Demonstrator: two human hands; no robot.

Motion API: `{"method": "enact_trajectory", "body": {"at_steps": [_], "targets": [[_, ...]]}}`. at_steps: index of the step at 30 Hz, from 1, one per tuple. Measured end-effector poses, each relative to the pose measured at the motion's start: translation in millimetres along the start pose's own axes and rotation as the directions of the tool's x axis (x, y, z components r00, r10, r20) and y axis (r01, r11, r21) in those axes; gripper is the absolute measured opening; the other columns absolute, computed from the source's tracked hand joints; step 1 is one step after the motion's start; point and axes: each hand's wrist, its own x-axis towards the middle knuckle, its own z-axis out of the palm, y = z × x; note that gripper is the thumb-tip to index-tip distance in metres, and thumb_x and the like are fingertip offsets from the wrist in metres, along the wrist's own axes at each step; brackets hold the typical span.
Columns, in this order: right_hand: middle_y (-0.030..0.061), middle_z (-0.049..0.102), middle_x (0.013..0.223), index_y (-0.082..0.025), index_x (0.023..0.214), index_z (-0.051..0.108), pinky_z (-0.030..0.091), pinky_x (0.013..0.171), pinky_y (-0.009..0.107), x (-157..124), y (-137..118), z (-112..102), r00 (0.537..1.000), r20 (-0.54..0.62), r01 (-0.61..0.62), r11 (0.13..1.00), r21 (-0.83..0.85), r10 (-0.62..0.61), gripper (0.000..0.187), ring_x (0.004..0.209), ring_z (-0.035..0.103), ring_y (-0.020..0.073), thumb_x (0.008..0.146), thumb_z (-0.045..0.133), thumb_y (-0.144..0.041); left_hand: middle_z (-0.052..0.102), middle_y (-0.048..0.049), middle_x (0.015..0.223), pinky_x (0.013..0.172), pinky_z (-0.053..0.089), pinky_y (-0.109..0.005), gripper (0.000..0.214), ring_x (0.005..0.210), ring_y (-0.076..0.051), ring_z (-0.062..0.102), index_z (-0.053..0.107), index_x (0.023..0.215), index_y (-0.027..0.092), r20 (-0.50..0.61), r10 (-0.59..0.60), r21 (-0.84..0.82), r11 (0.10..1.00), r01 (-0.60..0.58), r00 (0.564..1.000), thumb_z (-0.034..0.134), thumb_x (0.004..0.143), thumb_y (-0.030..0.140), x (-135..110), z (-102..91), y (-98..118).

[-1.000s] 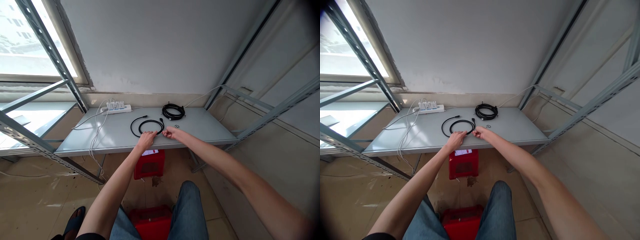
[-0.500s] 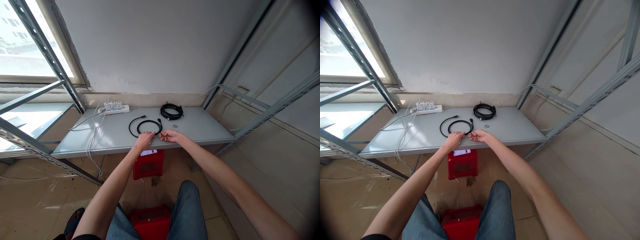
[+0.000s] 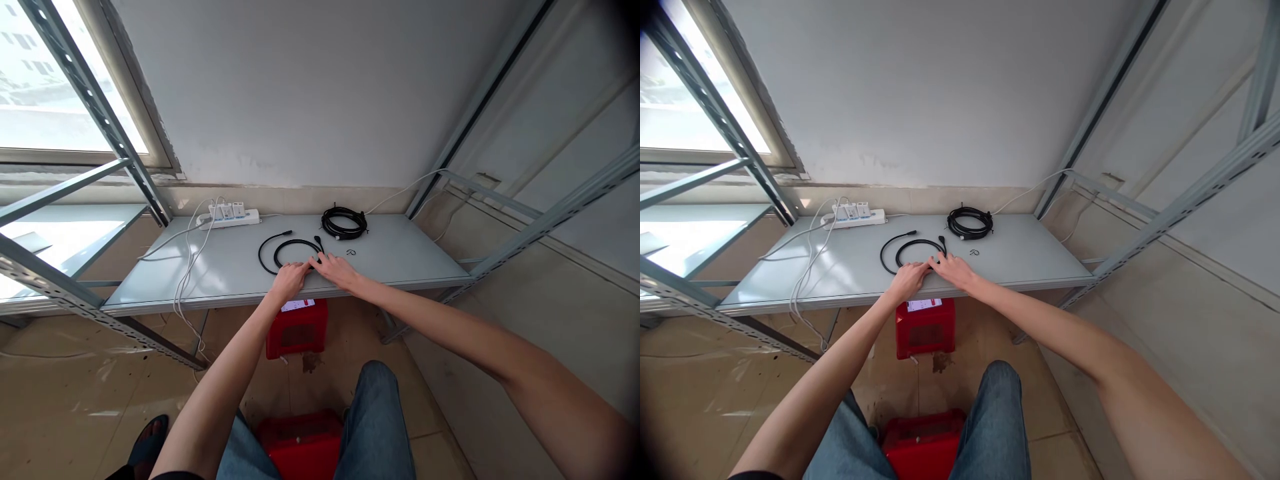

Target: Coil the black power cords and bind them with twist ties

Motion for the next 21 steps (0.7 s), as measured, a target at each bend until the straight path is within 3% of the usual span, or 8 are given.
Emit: {"method": "enact_trajectory", "body": {"at_steps": [5,10,14,15,16,18,19,21], "targets": [[0.0196,0.065,0.106,-0.015,0.105,0.063,0.049,0.077,0.027,14.3,14.2,3.9,0.999,0.041,-0.006,0.998,0.062,0.004,0.026,0.105,0.060,0.0265,0.091,0.049,0.001,0.075,-0.0106,0.102,0.088,0.046,-0.034,0.032,0.096,-0.024,0.071,0.060,0.117,0.021,0.011,-0.021,-0.008,1.000,0.021,1.000,0.030,0.110,0.029,0.2,-1.3,0.5],[0.0204,0.068,0.100,-0.015,0.086,0.062,0.048,0.079,0.029,20.4,20.5,0.2,0.998,0.066,-0.004,0.998,0.069,0.000,0.024,0.104,0.061,0.0281,0.087,0.050,0.006,0.074,-0.0092,0.100,0.086,0.045,-0.033,0.030,0.094,-0.023,0.071,0.059,0.110,0.022,0.000,-0.026,-0.013,1.000,0.026,1.000,0.030,0.110,0.030,0.6,-1.3,0.7],[0.0156,0.068,0.088,-0.017,0.076,0.058,0.048,0.074,0.025,18.8,14.0,1.8,0.980,0.032,-0.196,0.926,0.323,0.197,0.027,0.096,0.065,0.0255,0.078,0.055,0.009,0.074,-0.0096,0.100,0.085,0.045,-0.033,0.030,0.093,-0.024,0.071,0.059,0.111,0.022,0.003,-0.023,-0.013,1.000,0.023,1.000,0.030,0.110,0.029,0.2,-2.5,1.4],[0.0124,0.066,0.080,-0.018,0.073,0.057,0.047,0.068,0.022,18.8,11.8,2.8,0.954,0.044,-0.279,0.830,0.483,0.295,0.027,0.088,0.065,0.0220,0.080,0.054,0.008,0.074,-0.0101,0.101,0.084,0.045,-0.033,0.030,0.093,-0.024,0.071,0.059,0.111,0.022,0.003,-0.023,-0.011,1.000,0.023,1.000,0.030,0.110,0.029,0.0,-3.1,1.7],[0.0087,0.063,0.073,-0.019,0.070,0.056,0.045,0.060,0.019,19.2,9.7,3.8,0.915,0.091,-0.353,0.669,0.654,0.393,0.027,0.078,0.063,0.0177,0.083,0.052,0.005,0.074,-0.0106,0.101,0.084,0.045,-0.034,0.030,0.094,-0.025,0.071,0.059,0.112,0.022,0.004,-0.023,-0.008,1.000,0.023,1.000,0.030,0.110,0.029,-0.3,-3.8,2.0],[0.0016,0.054,0.061,-0.019,0.067,0.054,0.037,0.045,0.016,21.3,6.7,5.2,0.828,0.256,-0.425,0.260,0.867,0.498,0.031,0.058,0.052,0.0107,0.090,0.045,-0.002,0.075,-0.0112,0.101,0.084,0.045,-0.034,0.030,0.094,-0.026,0.071,0.059,0.112,0.022,0.009,-0.027,-0.002,1.000,0.027,1.000,0.030,0.110,0.030,-0.8,-4.9,2.4],[-0.0009,0.051,0.059,-0.020,0.067,0.053,0.033,0.040,0.015,22.6,5.7,5.6,0.801,0.330,-0.433,0.102,0.896,0.500,0.032,0.052,0.047,0.0087,0.092,0.043,-0.003,0.075,-0.0111,0.101,0.084,0.045,-0.034,0.030,0.094,-0.026,0.071,0.059,0.113,0.022,0.010,-0.033,-0.004,0.999,0.033,0.999,0.030,0.110,0.029,-1.0,-5.2,2.5],[-0.0027,0.049,0.059,-0.019,0.068,0.052,0.030,0.037,0.015,24.5,5.1,5.6,0.781,0.397,-0.436,-0.033,0.899,0.482,0.030,0.048,0.044,0.0068,0.090,0.044,-0.001,0.075,-0.0105,0.102,0.083,0.045,-0.034,0.030,0.092,-0.025,0.071,0.059,0.114,0.022,0.012,-0.040,-0.017,0.999,0.040,0.999,0.030,0.109,0.028,-1.1,-5.3,2.2]]}}
